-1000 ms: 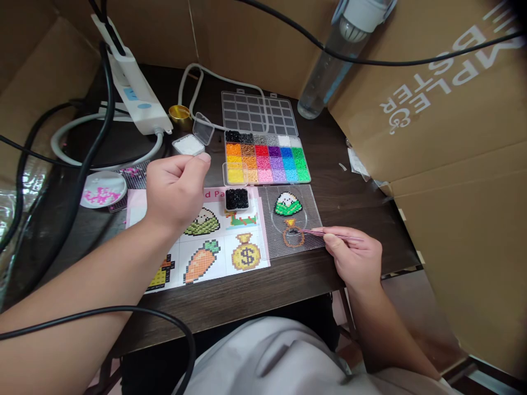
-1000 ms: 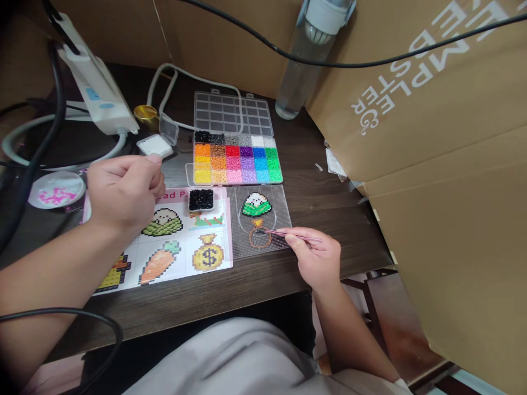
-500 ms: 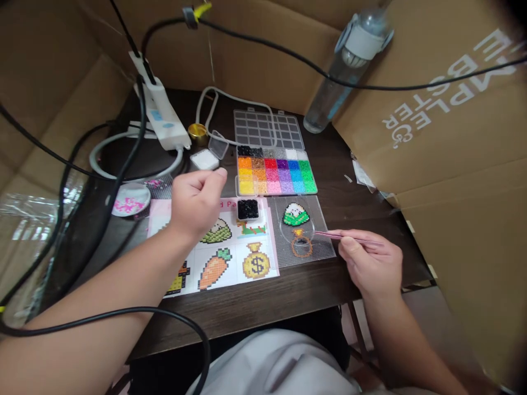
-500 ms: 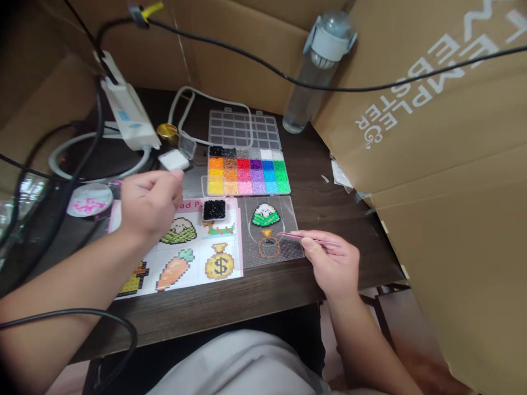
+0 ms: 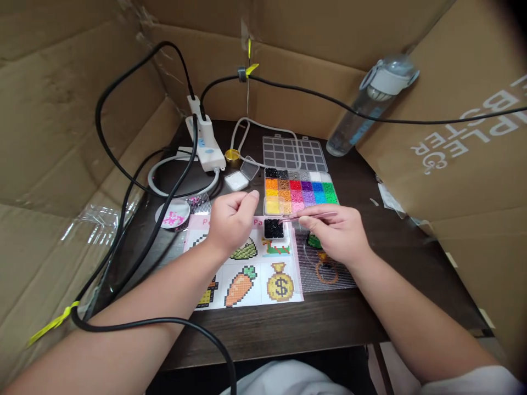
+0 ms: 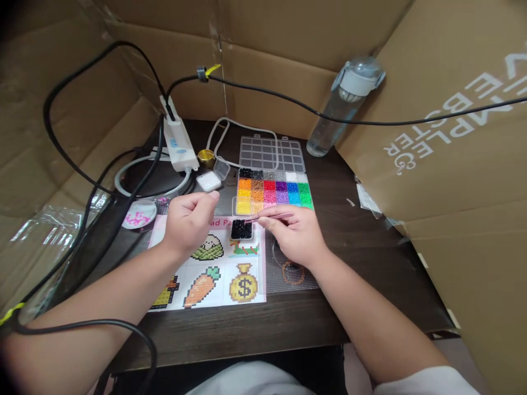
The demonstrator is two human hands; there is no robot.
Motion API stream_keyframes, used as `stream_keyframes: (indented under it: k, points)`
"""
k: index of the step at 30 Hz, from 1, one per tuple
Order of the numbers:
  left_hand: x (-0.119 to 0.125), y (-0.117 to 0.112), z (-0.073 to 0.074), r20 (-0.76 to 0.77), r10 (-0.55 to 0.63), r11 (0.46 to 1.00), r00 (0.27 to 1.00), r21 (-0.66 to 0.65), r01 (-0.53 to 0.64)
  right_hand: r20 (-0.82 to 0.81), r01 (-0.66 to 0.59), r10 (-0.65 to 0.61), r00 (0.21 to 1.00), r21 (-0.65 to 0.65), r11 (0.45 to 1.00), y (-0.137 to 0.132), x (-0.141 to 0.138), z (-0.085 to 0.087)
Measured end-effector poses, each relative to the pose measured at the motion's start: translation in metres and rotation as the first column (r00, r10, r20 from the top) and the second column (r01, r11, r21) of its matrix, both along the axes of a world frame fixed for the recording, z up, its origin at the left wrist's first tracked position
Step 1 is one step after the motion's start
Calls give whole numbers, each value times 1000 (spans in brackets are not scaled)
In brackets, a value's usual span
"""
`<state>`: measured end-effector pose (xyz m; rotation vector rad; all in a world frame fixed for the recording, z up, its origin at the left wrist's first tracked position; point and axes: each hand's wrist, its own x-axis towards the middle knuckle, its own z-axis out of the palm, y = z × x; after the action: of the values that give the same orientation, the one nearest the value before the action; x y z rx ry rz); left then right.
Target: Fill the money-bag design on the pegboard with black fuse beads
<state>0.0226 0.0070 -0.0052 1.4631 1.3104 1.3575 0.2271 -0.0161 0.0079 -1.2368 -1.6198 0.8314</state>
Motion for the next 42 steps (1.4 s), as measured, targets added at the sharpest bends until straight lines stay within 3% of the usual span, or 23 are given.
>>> stream_keyframes:
  k: [4, 17, 38, 42]
  points:
    - [1, -1, 1, 0, 6, 1000, 1000, -16, -6, 23, -29, 30, 999, -29, 999, -2, -4, -9]
    - [2, 0, -2, 25, -7, 1000, 1000, -6, 7, 27, -36, 38, 999, -41, 998, 0, 1, -15]
    - [2, -1, -1, 12, 0, 1000, 1000, -8, 0, -15, -32, 31, 999, -42, 999, -1, 0, -13]
    - [2, 0, -2, 7, -4, 1000, 1000, 8, 4, -60, 41, -43, 997, -31, 999, -3, 0, -7]
